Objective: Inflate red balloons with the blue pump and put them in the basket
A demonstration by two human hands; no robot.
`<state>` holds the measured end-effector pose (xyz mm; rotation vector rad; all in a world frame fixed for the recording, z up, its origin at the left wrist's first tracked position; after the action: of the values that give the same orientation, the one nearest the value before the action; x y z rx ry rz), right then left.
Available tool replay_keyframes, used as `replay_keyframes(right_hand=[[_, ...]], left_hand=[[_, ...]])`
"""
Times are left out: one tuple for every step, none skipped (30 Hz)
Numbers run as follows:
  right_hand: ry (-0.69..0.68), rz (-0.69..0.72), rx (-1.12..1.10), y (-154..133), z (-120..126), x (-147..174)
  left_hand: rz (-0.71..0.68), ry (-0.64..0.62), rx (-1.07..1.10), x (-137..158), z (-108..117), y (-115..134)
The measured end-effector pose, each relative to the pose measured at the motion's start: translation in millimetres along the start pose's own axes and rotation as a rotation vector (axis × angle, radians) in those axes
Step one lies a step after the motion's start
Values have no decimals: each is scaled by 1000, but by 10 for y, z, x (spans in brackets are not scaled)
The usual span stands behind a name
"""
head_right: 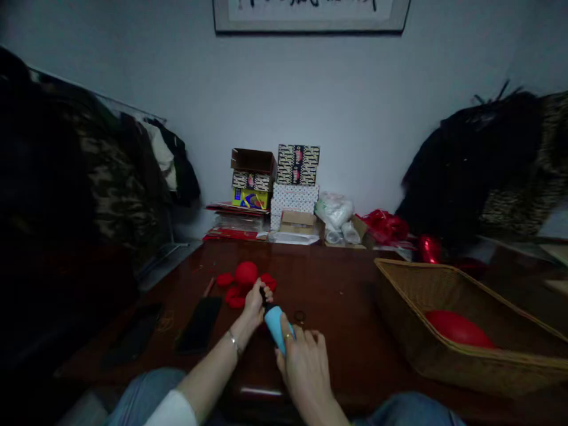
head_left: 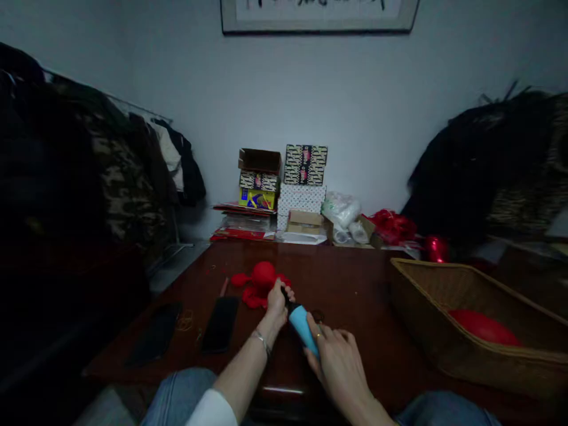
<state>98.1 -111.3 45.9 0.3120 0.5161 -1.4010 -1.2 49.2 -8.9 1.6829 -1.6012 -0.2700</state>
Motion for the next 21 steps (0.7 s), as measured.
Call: replay_keyframes(right_hand=[[8, 2, 1, 15, 7, 30], [17, 7, 0, 31, 15, 61], [27, 14, -1, 47, 23, 92], [39, 23, -3, 66, 31, 124], [51, 36, -6, 86, 38, 157], [65, 50, -10, 109, 46, 190], [81, 65, -16, 134, 55, 224], [99, 80, -22, 162, 65, 257], [118, 95, -27, 191, 76, 289], [137, 111, -31, 220, 88, 320], [155, 128, -31, 248, 101, 349], [170, 145, -27, 274, 113, 375], [181, 162, -21, 297, 125, 400], [188, 177, -16, 317, 136, 421], [193, 190, -12, 333, 146, 440], [197, 198, -10, 346, 156, 455], [198, 201, -8, 356, 163, 466], [199, 202, -7, 363, 168, 474], [200, 201, -5, 366, 171, 477], [199, 197, -3, 368, 170, 477], [198, 192, -1, 368, 167, 473]], left_hand=[[5, 1, 3, 5, -3, -2], [9, 2, 8, 9, -6, -3], [12, 2, 15, 12, -8, 0], [13, 3, 23, 12, -10, 7], [14, 4, 35, 9, -9, 17], [13, 3, 47, 4, -8, 32], [10, 0, 58, -4, -7, 49], [6, -4, 68, -13, -5, 69], [4, -6, 76, -25, -2, 89], [3, -5, 81, -38, 2, 108], [3, -3, 86, -50, 7, 125], [4, -1, 91, -62, 10, 141], [6, 0, 97, -71, 13, 153], [8, 2, 102, -76, 15, 161], [11, 2, 105, -78, 14, 164], [13, 2, 105, -75, 12, 162], [14, 2, 104, -67, 9, 157], [16, -1, 101, -56, 5, 148], [18, -4, 98, -42, -1, 136], [20, -9, 95, -26, -7, 124], [22, -14, 91, -10, -11, 113]])
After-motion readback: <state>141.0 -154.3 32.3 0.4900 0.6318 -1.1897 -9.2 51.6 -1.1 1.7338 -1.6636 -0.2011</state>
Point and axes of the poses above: each hand's wrist, its own x-axis away from the middle knuckle, its own z-axis out of the back of the hand, y = z × x, the point moved 5 cm from there along -x, towards the middle knuckle, and after that the axes turned 14 degrees about y, right-handed, at the moved point
